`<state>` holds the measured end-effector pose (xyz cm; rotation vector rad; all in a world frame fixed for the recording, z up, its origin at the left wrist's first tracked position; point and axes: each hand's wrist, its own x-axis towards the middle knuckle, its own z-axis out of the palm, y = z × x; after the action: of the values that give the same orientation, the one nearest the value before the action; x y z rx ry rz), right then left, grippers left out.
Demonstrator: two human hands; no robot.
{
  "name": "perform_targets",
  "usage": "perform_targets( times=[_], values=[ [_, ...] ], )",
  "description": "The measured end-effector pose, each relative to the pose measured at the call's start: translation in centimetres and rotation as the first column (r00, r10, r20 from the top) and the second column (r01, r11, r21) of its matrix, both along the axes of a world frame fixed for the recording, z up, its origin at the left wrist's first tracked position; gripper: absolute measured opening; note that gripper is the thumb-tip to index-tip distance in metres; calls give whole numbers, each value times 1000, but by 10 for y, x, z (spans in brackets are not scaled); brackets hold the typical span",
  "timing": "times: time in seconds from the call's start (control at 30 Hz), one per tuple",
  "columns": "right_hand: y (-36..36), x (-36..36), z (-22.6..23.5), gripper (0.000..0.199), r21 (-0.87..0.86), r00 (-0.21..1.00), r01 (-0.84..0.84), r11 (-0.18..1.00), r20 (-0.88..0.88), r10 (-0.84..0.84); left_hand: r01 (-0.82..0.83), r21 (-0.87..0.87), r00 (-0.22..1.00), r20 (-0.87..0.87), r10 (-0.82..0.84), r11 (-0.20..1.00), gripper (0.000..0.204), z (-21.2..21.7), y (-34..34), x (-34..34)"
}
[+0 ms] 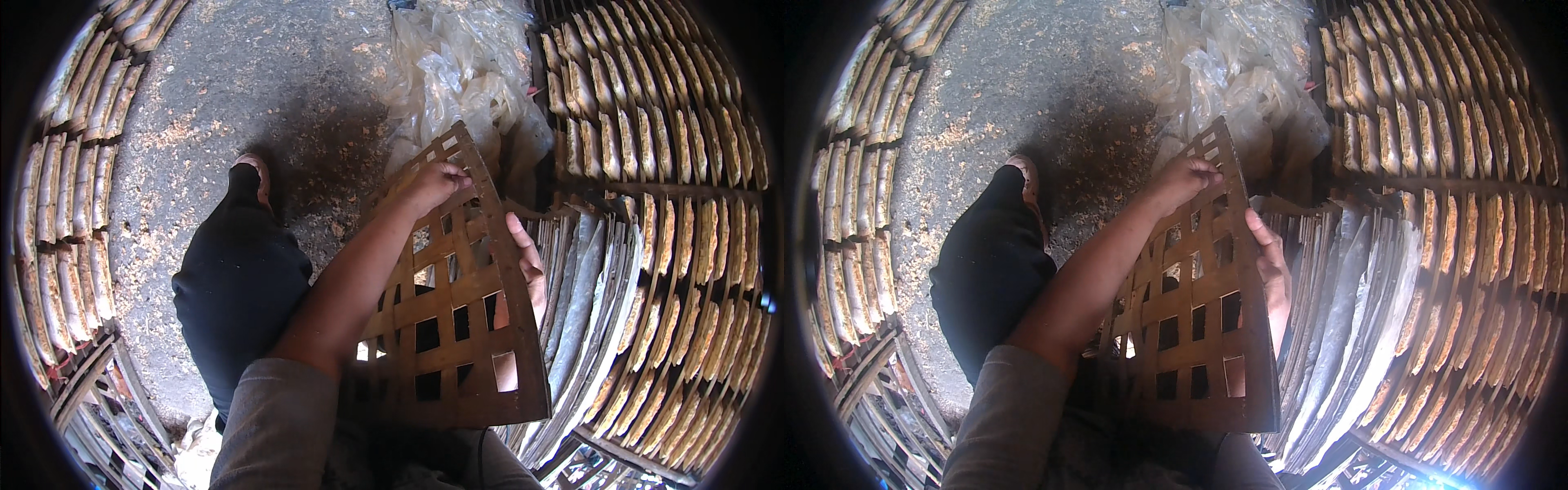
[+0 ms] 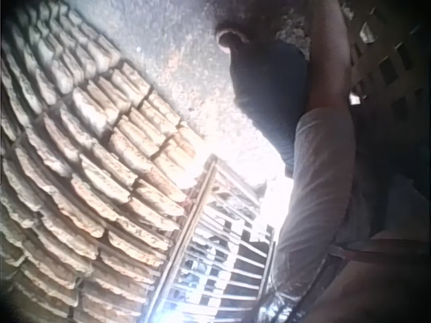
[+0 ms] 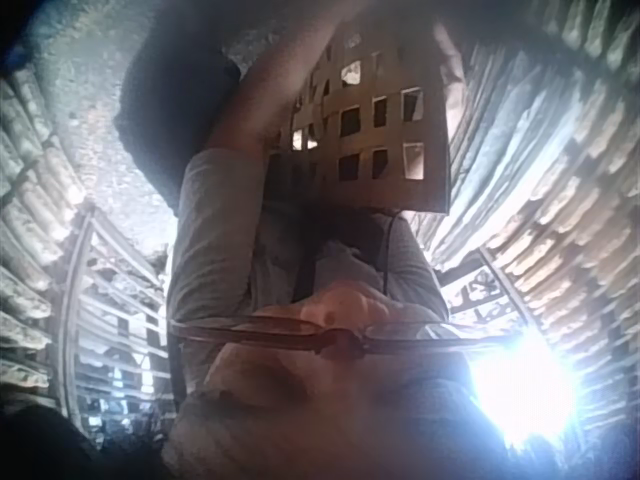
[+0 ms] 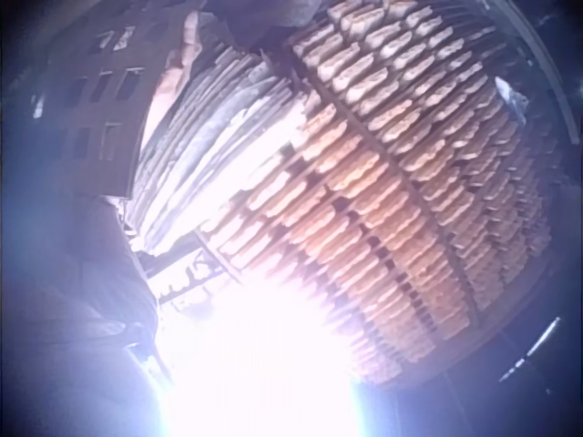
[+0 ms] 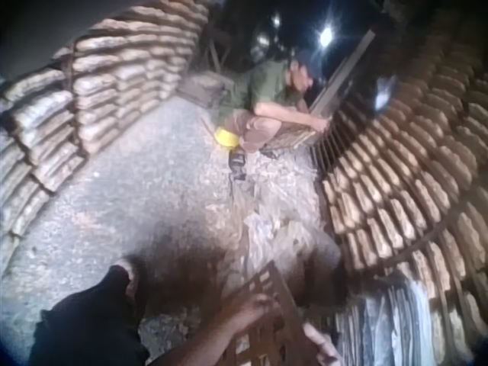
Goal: The person assembles a wooden lattice panel by hand, inserting and adjusting wooden strips into a grid frame. The person then places the completed panel on a stack and handles a plastic sheet before picking up another lattice panel.
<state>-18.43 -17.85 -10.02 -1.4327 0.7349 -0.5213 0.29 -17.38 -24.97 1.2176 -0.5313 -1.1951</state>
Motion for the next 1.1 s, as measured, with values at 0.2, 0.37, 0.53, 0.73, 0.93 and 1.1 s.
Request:
perform_targets(
  times=[0.2, 0.37, 0.53, 0.73, 0.93, 1.1],
  values=[
    [11, 10, 11, 75, -19, 998, 47, 999, -32, -48, -104, 110, 990, 108, 92, 989, 25, 9, -9, -5],
    [10, 13, 10, 81, 7, 999, 14, 1000, -36, -14, -72, -102, 990, -125, 59, 992, 50, -6, 3, -1],
    [-1, 2, 1, 75, -5, 996, 64, 998, -54, -64, 105, -97, 987, -109, -115, 990, 69, 10, 12, 8],
    [8, 13, 11, 75, -40, 995, 40, 998, -95, -44, 18, -141, 997, 73, -8, 990, 53, -9, -6, 1],
    [-6, -2, -6, 78, -88, 994, 11, 996, -112, -21, -115, 143, 985, -108, 131, 983, 41, -15, 4, 39],
    [-20, -14, -14, 52, 41, 999, -29, 999, 43, 28, -49, 394, 948, 308, -82, 918, 49, -1, 15, 41]
  ],
)
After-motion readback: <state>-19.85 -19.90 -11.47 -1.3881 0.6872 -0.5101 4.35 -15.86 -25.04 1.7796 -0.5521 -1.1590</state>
